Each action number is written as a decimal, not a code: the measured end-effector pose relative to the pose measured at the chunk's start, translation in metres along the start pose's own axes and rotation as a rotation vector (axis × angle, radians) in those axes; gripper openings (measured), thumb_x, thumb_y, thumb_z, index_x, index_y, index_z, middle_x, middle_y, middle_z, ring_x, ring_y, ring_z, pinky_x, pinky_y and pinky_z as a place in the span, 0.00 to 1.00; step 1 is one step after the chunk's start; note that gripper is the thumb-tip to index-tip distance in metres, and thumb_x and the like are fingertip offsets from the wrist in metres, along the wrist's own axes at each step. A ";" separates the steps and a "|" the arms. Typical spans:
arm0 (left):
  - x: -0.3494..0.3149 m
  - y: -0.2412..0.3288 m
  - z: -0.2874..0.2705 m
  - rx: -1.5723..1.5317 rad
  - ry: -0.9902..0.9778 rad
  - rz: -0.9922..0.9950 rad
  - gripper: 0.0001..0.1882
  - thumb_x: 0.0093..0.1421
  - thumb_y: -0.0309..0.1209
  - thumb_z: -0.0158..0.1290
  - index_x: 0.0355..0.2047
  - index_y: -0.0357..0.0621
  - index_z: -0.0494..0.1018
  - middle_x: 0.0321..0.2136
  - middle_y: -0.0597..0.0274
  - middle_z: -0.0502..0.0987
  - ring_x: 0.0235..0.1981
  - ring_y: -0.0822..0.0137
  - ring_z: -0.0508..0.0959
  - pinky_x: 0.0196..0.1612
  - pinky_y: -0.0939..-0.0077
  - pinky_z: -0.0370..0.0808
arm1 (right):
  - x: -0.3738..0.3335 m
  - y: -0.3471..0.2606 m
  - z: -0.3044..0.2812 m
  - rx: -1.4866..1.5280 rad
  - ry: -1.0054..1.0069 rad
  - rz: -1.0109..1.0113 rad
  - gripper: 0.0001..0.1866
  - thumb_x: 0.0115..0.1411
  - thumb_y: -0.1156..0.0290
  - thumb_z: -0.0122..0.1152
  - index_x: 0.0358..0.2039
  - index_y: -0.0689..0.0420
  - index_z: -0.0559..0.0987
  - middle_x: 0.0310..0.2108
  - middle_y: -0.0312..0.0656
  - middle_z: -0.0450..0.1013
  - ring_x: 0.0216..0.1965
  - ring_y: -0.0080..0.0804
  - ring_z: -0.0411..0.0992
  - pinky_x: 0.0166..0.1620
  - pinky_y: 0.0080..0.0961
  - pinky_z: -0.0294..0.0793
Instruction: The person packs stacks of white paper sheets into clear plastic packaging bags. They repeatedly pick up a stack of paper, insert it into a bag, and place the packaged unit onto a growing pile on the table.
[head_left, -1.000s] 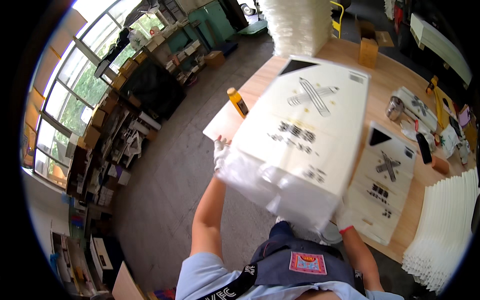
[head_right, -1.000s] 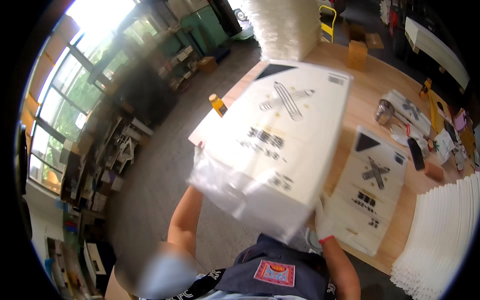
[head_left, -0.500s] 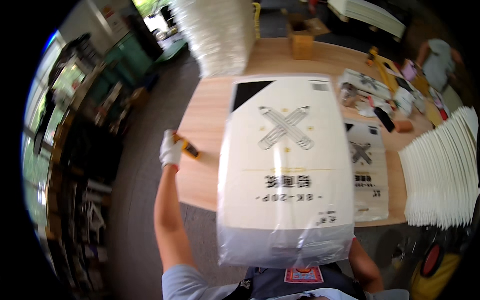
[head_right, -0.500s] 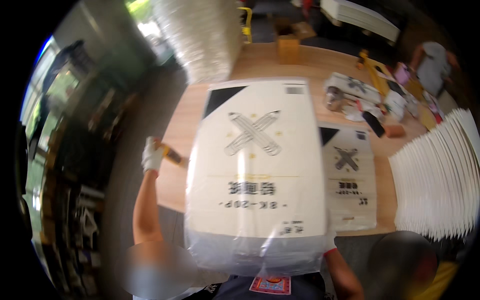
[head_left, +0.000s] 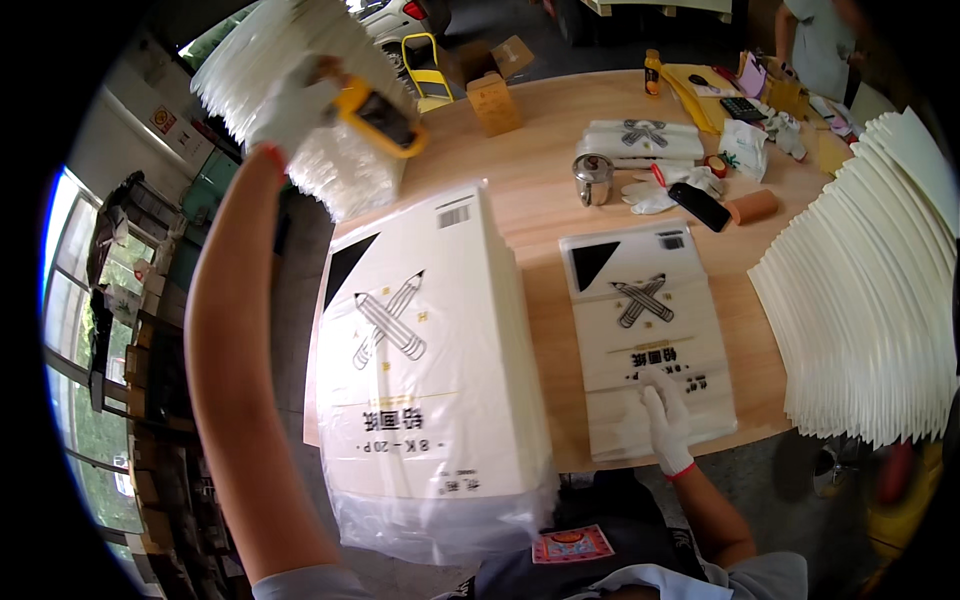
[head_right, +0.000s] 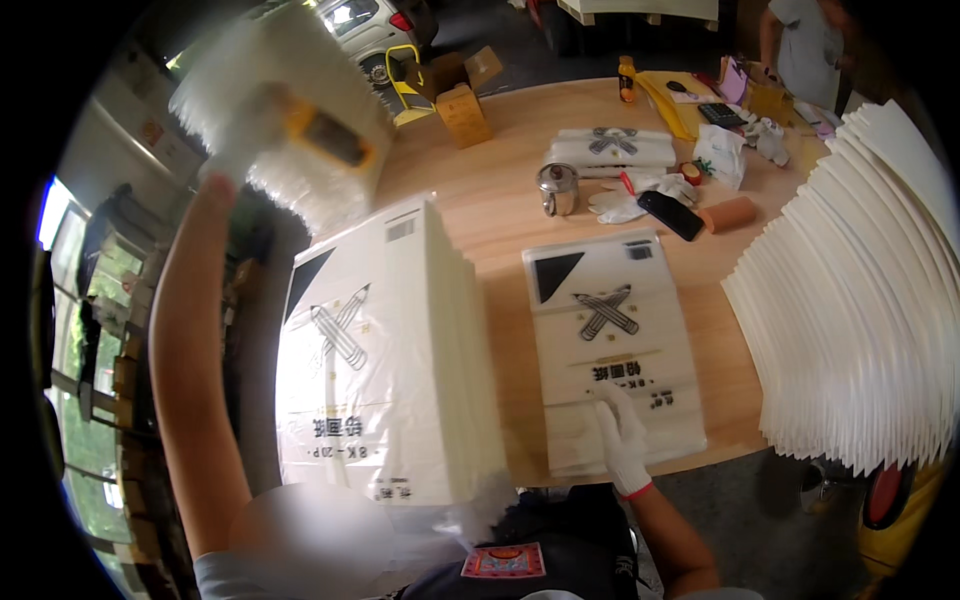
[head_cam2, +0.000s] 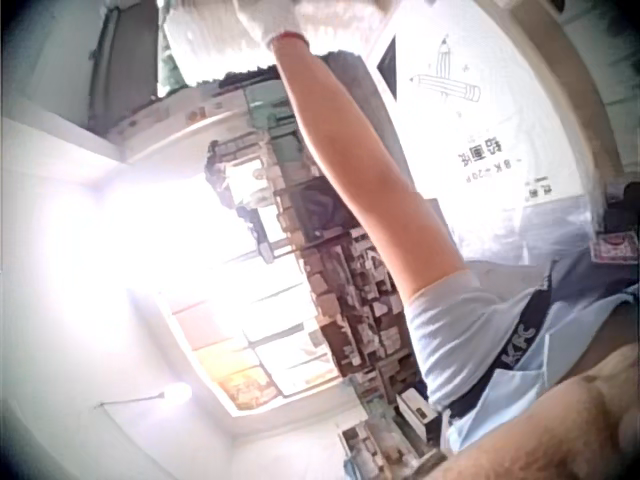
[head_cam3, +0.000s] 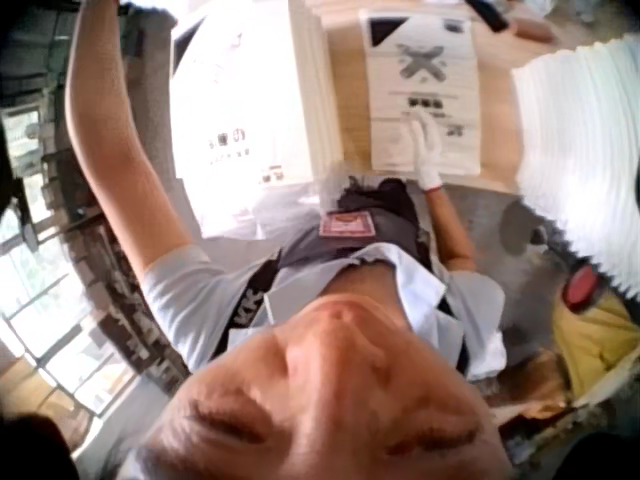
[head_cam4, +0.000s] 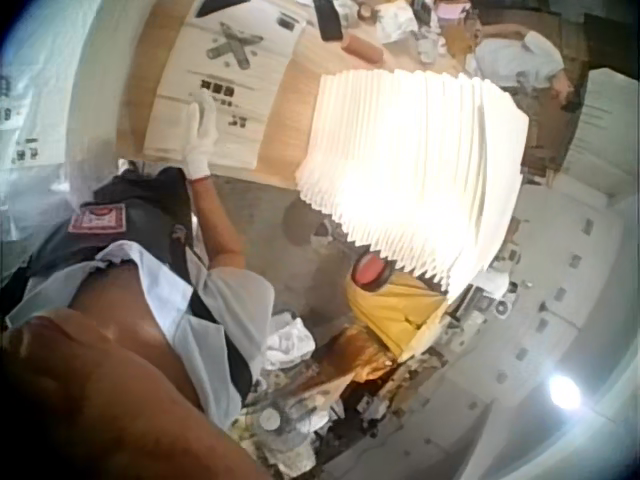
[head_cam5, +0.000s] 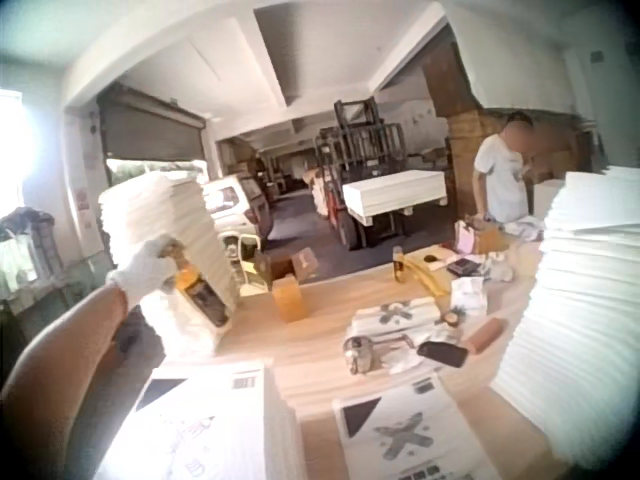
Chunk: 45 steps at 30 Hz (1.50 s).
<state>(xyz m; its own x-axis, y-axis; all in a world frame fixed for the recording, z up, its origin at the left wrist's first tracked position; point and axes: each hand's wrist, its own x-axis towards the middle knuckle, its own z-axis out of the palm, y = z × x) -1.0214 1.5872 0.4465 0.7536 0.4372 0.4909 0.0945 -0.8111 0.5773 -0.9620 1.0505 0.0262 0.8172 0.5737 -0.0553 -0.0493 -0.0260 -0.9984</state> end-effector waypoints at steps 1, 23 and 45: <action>0.016 0.002 0.037 0.051 -0.058 -0.038 0.21 0.59 0.35 0.59 0.53 0.46 0.73 0.38 0.62 0.79 0.28 0.72 0.78 0.31 0.76 0.77 | 0.002 -0.007 -0.010 0.020 0.008 0.024 0.20 0.72 0.69 0.50 0.62 0.63 0.70 0.53 0.43 0.72 0.52 0.30 0.71 0.56 0.28 0.71; 0.074 -0.129 0.385 0.700 -0.296 -0.297 0.32 0.59 0.45 0.57 0.60 0.45 0.65 0.55 0.39 0.75 0.56 0.44 0.75 0.57 0.55 0.72 | -0.003 0.008 -0.153 -0.120 0.086 0.206 0.16 0.69 0.74 0.54 0.55 0.63 0.76 0.52 0.46 0.77 0.54 0.33 0.74 0.58 0.28 0.71; -0.567 -0.105 0.083 0.369 0.282 -1.064 0.25 0.64 0.42 0.55 0.56 0.43 0.68 0.49 0.46 0.77 0.50 0.54 0.77 0.53 0.62 0.73 | -0.023 0.067 0.166 0.012 -0.501 0.130 0.34 0.72 0.53 0.42 0.74 0.52 0.52 0.74 0.50 0.49 0.72 0.46 0.54 0.70 0.29 0.53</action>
<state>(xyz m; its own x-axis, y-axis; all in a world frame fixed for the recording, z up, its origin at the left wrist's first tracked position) -1.4049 1.3919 0.0537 0.0126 0.9996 0.0269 0.8122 -0.0260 0.5828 -1.0797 1.1710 -0.0384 0.4283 0.8883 -0.1656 -0.1411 -0.1153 -0.9833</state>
